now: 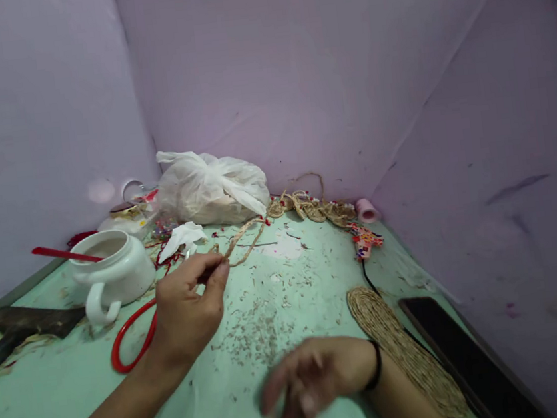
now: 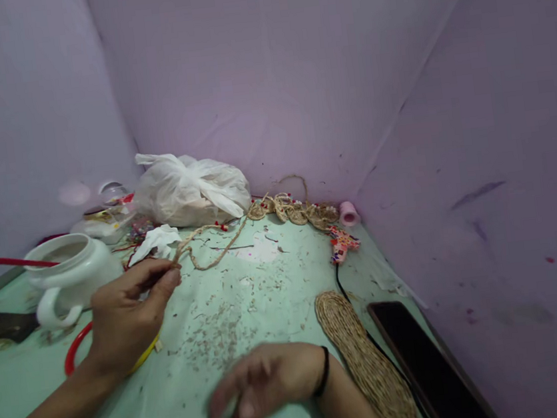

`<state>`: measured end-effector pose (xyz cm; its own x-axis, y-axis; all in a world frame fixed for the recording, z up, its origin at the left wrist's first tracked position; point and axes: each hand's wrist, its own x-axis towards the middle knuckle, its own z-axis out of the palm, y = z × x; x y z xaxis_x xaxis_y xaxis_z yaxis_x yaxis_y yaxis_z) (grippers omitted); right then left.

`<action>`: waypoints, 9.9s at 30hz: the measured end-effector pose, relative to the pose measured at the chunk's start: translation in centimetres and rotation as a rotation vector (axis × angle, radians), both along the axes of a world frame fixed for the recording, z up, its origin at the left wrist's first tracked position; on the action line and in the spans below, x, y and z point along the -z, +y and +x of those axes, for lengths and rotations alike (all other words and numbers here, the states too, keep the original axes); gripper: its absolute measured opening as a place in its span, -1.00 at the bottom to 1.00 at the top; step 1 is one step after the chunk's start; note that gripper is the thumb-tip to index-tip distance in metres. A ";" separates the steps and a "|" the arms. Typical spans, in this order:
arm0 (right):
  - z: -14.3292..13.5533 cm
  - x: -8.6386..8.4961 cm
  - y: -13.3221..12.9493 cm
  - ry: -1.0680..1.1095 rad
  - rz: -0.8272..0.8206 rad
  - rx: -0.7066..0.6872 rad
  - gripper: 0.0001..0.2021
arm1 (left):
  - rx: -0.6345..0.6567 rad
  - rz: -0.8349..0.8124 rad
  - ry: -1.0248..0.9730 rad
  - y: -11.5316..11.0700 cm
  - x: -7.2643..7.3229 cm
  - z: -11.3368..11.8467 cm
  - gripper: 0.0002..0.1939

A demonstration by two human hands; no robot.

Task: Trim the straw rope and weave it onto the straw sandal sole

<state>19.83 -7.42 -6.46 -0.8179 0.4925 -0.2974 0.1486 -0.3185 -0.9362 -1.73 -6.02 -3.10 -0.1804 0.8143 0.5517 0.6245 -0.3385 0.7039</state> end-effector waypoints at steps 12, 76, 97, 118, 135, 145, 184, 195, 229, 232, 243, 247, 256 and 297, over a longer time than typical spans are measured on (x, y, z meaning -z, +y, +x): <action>7.7 -3.0 -0.8 -0.692 0.774 1.117 -0.75 | 0.073 0.003 -0.013 0.0 0.2 -0.3 -0.91; -0.9 2.3 1.4 -0.293 0.185 1.019 -0.73 | 0.658 -0.813 -0.399 4.5 3.6 2.8 -0.71; -1.3 2.8 1.4 -0.661 0.805 0.940 -0.81 | 0.293 -0.693 0.314 2.8 4.0 2.1 -0.81; -1.2 2.6 0.6 -0.641 0.588 1.021 -0.88 | 0.368 -0.609 0.199 2.5 4.7 2.6 -0.84; -1.6 1.7 0.4 -0.204 0.022 1.159 -0.72 | 0.356 -0.607 -0.010 1.7 4.0 3.1 -0.89; -1.2 1.7 0.3 -0.085 -0.088 1.283 -0.70 | 0.337 -0.592 0.123 1.9 3.5 2.6 -0.83; -1.5 1.8 0.7 -0.051 -0.163 1.301 -0.74 | 0.226 -0.696 -0.373 1.7 4.6 3.9 -0.94; -1.5 2.0 0.7 -0.041 -0.145 1.302 -0.76 | 0.206 -0.681 -0.420 1.6 5.1 4.0 -0.94; -2.0 1.9 0.2 0.076 -0.119 1.351 -0.80 | 0.203 -0.636 -0.661 2.0 5.3 4.8 -0.93; -2.1 2.0 0.2 0.079 -0.100 1.347 -0.83 | 0.216 -0.617 -0.684 2.1 5.7 4.7 -0.91; -1.5 1.5 0.4 0.118 -0.082 1.253 -0.85 | 0.280 -0.567 -0.711 1.9 5.7 4.6 -0.91; -1.4 1.7 0.5 0.120 -0.080 1.251 -0.83 | 0.281 -0.567 -0.713 1.8 5.8 4.6 -0.90; -1.3 1.8 0.6 0.104 -0.073 1.263 -0.82 | 0.290 -0.562 -0.696 1.8 5.7 4.6 -0.90; -1.8 1.9 0.5 0.038 -0.027 1.315 -0.91 | 0.291 -0.563 -0.656 2.0 6.2 4.6 -0.90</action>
